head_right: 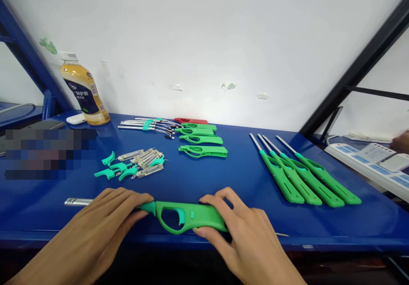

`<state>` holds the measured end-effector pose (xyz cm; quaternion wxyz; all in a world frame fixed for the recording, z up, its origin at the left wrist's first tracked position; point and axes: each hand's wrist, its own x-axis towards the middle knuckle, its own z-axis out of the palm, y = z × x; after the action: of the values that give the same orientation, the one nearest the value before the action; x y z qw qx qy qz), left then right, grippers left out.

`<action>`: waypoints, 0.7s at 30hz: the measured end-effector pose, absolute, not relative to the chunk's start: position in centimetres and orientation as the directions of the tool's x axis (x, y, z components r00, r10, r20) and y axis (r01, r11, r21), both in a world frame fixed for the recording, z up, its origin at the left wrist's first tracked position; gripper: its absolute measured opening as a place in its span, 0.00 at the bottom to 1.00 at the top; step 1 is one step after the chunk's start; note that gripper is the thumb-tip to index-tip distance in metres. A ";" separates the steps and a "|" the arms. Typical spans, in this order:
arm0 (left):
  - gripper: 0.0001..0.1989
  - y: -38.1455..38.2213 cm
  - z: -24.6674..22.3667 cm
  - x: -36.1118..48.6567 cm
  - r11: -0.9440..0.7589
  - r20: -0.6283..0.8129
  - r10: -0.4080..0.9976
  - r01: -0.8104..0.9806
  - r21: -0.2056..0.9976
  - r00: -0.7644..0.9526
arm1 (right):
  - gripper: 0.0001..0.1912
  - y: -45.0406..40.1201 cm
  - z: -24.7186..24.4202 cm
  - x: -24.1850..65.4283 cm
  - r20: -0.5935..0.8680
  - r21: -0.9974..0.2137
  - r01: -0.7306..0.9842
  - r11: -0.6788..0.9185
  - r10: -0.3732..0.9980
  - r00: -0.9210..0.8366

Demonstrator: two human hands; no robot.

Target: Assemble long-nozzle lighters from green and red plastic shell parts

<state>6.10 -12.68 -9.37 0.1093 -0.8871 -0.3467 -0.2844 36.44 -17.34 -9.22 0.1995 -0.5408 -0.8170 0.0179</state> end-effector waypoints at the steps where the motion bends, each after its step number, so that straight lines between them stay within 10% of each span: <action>1: 0.14 -12.7 -9.3 6.0 -0.734 0.583 0.548 0.679 -0.008 0.599 | 0.16 -17.3 -9.2 36.3 0.320 -0.229 0.881 0.414 0.887 -0.333; 21: 0.23 -12.2 -8.4 6.6 -0.806 0.716 0.337 0.581 -0.116 0.612 | 0.17 -17.4 -8.7 35.9 0.471 -0.177 0.804 0.567 0.766 -0.436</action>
<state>6.61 -12.15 -8.45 0.1711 -0.8812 -0.2604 -0.3556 35.87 -17.36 -8.65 0.2583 -0.4638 -0.8466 -0.0368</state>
